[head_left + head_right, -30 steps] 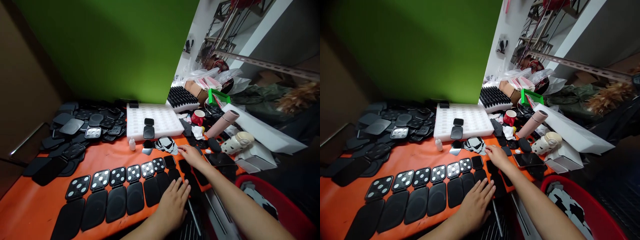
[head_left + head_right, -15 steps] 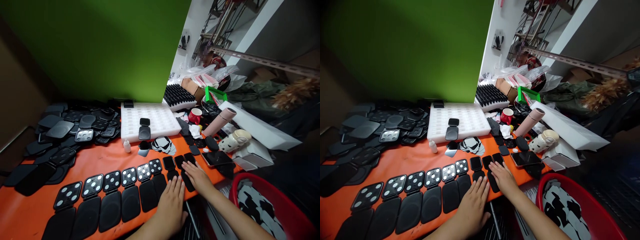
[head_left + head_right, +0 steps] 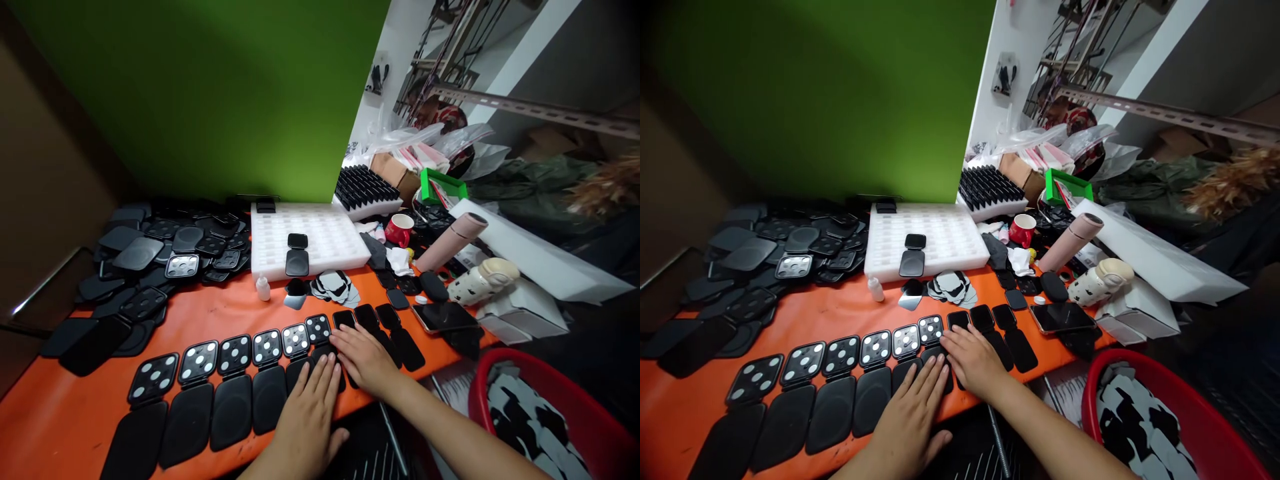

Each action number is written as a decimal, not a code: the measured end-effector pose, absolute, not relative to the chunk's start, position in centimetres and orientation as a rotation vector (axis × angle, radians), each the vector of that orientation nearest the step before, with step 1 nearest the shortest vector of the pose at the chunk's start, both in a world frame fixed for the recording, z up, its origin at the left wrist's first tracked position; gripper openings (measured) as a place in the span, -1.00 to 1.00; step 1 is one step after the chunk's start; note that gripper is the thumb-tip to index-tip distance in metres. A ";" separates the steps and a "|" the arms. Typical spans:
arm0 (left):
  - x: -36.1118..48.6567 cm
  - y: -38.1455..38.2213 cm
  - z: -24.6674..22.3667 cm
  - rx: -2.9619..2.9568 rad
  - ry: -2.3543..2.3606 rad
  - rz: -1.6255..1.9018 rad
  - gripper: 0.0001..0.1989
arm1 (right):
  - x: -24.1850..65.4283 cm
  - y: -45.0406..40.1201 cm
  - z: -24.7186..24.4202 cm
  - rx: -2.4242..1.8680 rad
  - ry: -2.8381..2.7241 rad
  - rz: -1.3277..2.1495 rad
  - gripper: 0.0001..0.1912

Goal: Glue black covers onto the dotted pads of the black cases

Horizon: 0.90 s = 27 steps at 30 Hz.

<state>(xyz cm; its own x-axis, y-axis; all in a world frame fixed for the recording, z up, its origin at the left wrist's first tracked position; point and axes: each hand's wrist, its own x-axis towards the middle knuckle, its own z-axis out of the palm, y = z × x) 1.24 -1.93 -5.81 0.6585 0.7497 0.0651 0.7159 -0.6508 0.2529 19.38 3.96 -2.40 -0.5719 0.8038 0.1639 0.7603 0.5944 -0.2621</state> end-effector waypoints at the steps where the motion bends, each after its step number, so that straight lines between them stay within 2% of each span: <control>1: 1.2 -1.9 -5.9 2.674 1.180 0.254 -0.25 | 19.3 3.9 -2.6 -1.282 -2.567 0.227 -0.59; 12: 0.7 -1.6 -5.4 2.692 1.110 0.261 -0.35 | 16.8 3.7 -2.7 -1.217 -2.561 0.328 -0.59; 19: 0.6 -1.5 -4.9 2.632 1.094 0.268 -0.37 | 16.3 4.1 -2.6 -1.284 -2.482 0.450 -0.63; 27: 0.9 -0.8 -4.5 2.647 1.055 0.256 -0.36 | 16.7 4.3 -3.1 -1.151 -2.441 0.545 -0.61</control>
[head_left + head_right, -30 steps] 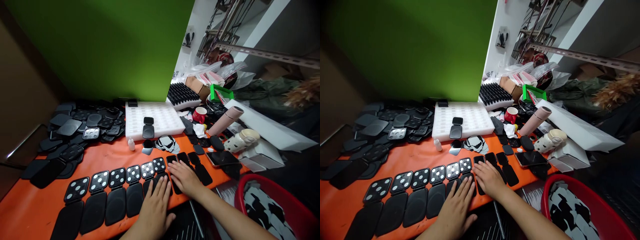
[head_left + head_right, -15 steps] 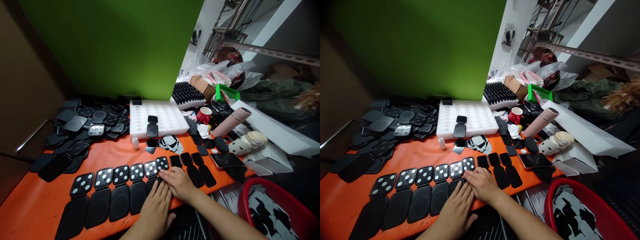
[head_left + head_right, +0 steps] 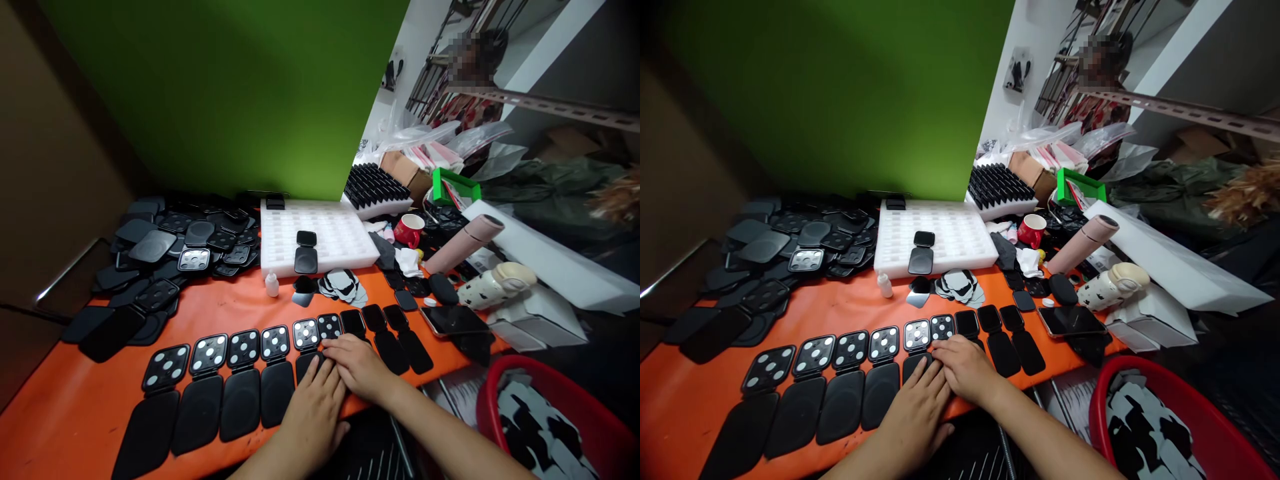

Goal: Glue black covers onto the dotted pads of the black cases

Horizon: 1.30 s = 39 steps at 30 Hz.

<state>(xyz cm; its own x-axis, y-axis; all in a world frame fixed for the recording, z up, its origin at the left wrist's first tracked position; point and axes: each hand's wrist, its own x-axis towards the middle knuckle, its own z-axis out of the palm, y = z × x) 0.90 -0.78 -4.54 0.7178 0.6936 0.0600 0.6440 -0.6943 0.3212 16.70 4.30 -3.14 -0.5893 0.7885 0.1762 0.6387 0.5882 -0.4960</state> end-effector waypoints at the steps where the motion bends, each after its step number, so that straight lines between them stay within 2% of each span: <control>1: 0.8 -0.8 -4.6 2.650 1.058 0.252 -0.37 | 16.7 4.3 -3.1 -1.147 -2.436 0.550 -0.61; 8: 0.0 -1.1 -5.1 2.674 1.035 0.235 -0.37 | 15.8 3.2 -2.7 -1.270 -2.336 0.614 -0.69; 20: 1.3 -1.4 -4.9 2.544 1.141 0.206 -0.31 | 15.5 3.4 -2.8 -1.231 -2.140 0.742 -0.71; 28: -3.6 -1.7 -2.7 2.495 1.208 0.143 -0.20 | 15.5 3.1 -3.3 -1.216 -2.105 0.720 -0.71; 39: -2.0 -2.4 -3.8 2.431 1.374 0.202 -0.21 | 15.5 2.9 -3.2 -1.205 -2.127 0.681 -0.71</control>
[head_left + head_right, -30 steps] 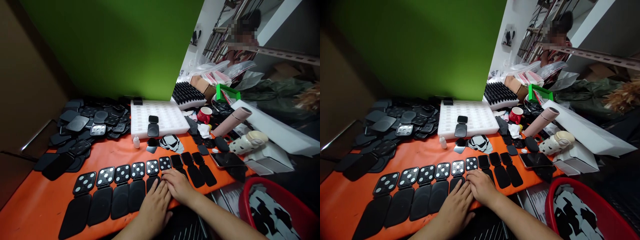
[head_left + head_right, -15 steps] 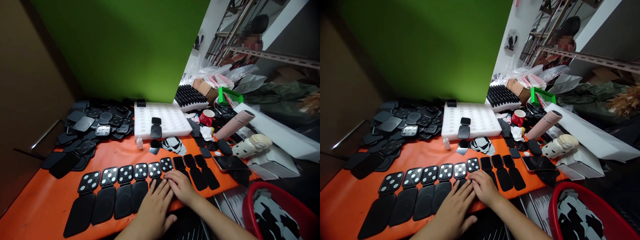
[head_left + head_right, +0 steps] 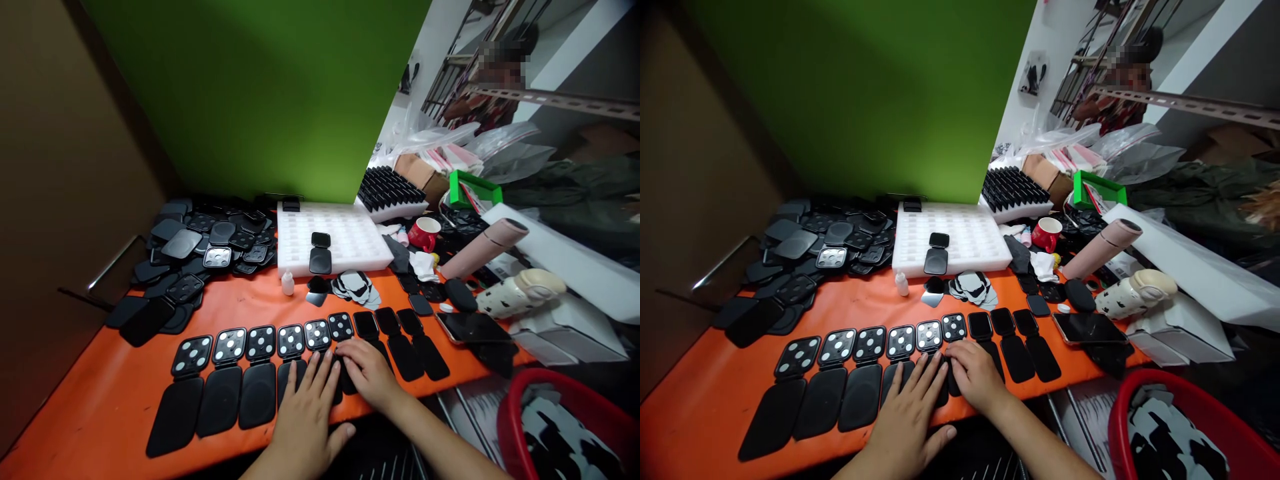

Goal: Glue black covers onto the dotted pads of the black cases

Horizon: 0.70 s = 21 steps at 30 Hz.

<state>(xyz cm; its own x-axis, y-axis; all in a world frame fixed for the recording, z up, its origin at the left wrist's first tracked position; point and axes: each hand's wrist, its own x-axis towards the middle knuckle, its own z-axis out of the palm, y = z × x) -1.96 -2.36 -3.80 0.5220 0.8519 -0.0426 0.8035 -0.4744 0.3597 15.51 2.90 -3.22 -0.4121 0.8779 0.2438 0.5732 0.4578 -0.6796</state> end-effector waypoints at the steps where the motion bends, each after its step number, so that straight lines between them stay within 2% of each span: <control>1: -1.9 -2.2 -3.7 2.446 1.358 0.221 -0.21 | 15.6 3.2 -2.9 -1.211 -2.125 0.655 -0.71; 6: -0.1 -1.5 -3.0 2.514 1.151 0.324 -0.23 | 16.6 7.9 -1.0 -1.555 -2.099 0.365 -0.76; 10: 2.0 -1.3 -3.6 2.543 1.020 0.341 -0.22 | 16.8 13.5 -0.4 -1.819 -2.092 0.230 -0.69; 13: 2.7 -1.3 -4.8 2.562 1.006 0.352 -0.24 | 16.7 15.9 -0.7 -1.904 -2.094 0.203 -0.64; 21: 2.7 -1.4 -5.3 2.563 1.048 0.374 -0.31 | 18.0 16.5 -0.3 -1.879 -2.232 0.313 -0.69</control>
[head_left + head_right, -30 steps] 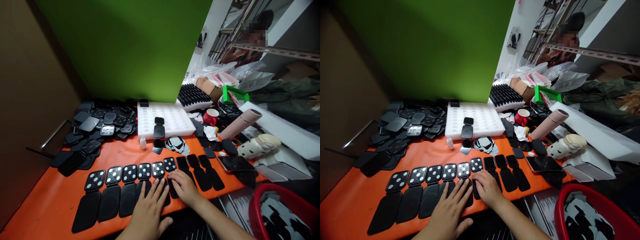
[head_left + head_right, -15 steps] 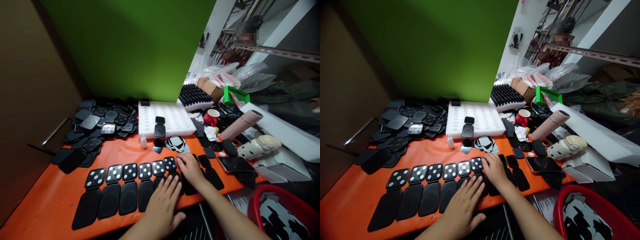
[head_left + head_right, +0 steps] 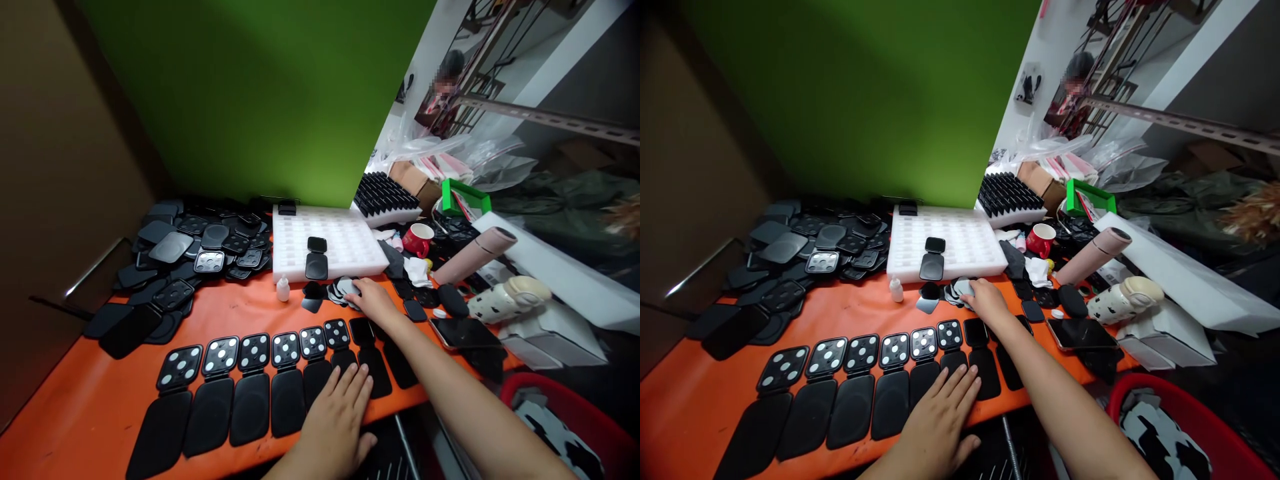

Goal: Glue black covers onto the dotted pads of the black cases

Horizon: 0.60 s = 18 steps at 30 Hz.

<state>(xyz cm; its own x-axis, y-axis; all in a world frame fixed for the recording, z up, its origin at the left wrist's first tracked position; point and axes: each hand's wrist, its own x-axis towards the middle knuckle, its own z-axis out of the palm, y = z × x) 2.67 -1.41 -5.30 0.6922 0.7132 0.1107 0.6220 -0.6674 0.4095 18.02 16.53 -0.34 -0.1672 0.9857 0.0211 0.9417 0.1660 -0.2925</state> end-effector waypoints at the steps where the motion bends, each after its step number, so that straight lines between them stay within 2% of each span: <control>1: 2.7 -1.4 -5.2 2.564 1.053 0.370 -0.31 | 18.2 16.6 -0.2 -1.865 -2.236 0.336 -0.70; 5: 2.5 -1.2 -4.9 2.575 1.054 0.353 -0.31 | 18.9 16.8 0.6 -1.839 -2.176 0.397 -0.77; 10: 2.4 -1.2 -4.7 2.561 1.061 0.355 -0.32 | 20.3 15.9 1.6 -1.856 -1.953 0.454 -0.70; 18: 3.1 -1.5 -5.0 2.542 1.152 0.347 -0.29 | 19.9 9.9 0.0 -1.709 -1.779 1.111 -0.69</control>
<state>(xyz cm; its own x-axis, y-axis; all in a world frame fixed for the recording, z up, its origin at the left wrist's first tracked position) 3.06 -1.49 -5.04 0.6437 0.7606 0.0847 0.6807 -0.6196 0.3909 19.94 9.87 -0.02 -0.1457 0.9653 -0.2167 0.6182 -0.0822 -0.7817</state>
